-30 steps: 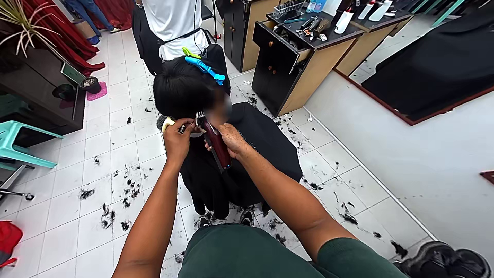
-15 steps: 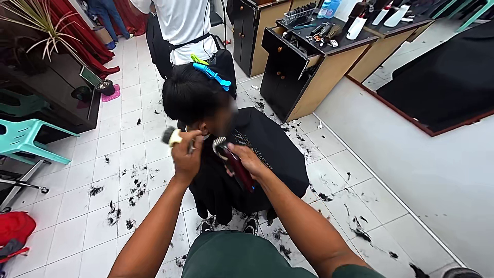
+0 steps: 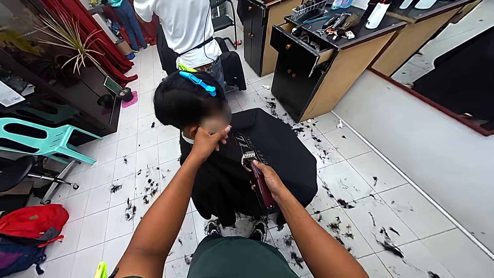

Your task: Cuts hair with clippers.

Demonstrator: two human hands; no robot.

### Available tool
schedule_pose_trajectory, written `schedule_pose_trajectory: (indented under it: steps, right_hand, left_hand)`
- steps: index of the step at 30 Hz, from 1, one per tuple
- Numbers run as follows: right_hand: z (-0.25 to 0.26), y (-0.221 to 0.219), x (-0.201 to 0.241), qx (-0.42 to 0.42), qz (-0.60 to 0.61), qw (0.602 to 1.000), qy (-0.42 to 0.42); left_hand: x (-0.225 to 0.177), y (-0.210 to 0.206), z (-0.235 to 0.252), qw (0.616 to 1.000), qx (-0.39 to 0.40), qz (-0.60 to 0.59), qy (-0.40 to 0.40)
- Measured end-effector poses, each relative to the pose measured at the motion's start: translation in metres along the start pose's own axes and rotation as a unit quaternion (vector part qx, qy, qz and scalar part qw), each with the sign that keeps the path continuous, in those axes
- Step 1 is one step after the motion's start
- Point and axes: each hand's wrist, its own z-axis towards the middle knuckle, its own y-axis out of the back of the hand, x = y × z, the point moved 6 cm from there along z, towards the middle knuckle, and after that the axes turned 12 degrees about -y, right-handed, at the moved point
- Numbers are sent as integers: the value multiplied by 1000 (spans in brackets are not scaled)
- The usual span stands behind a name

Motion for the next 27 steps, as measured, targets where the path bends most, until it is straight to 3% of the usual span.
schedule_pose_trajectory:
  steps: [3, 4, 5, 7, 9, 11, 17, 21, 23, 25, 27]
  right_hand:
    - [10, -5, 22, 4, 35, 998, 58]
    - [14, -10, 34, 9, 61, 994, 94]
    - [18, -16, 45, 11, 73, 990, 123]
    - [25, -32, 67, 13, 16, 989, 145]
    - [31, -54, 83, 13, -114, 984, 135]
    - [35, -80, 92, 12, -214, 967, 141]
    - [30, -116, 107, -71, -350, 920, 162]
    - [31, -125, 102, -69, -283, 935, 203]
    - [28, -127, 95, -36, -236, 945, 222]
    - [19, -114, 83, -24, -204, 959, 197]
    - [8, -90, 62, -29, -120, 978, 165]
  left_hand:
    - [21, -6, -15, 987, 7, -93, 128]
    - [20, -8, -22, 986, 5, -99, 136]
    - [14, -6, -31, 992, -10, -59, 110]
    - [-3, 12, -46, 985, -79, 152, -15]
    - [-13, 37, -52, 923, -148, 327, -138]
    - [-14, 61, -48, 877, -196, 398, -185]
    - [8, 85, -34, 906, -205, 349, -122]
    - [18, 89, -37, 921, -195, 316, -121]
    - [18, 90, -42, 917, -203, 304, -159]
    - [11, 83, -54, 896, -192, 297, -270]
    - [0, 66, -57, 915, -66, 254, -307]
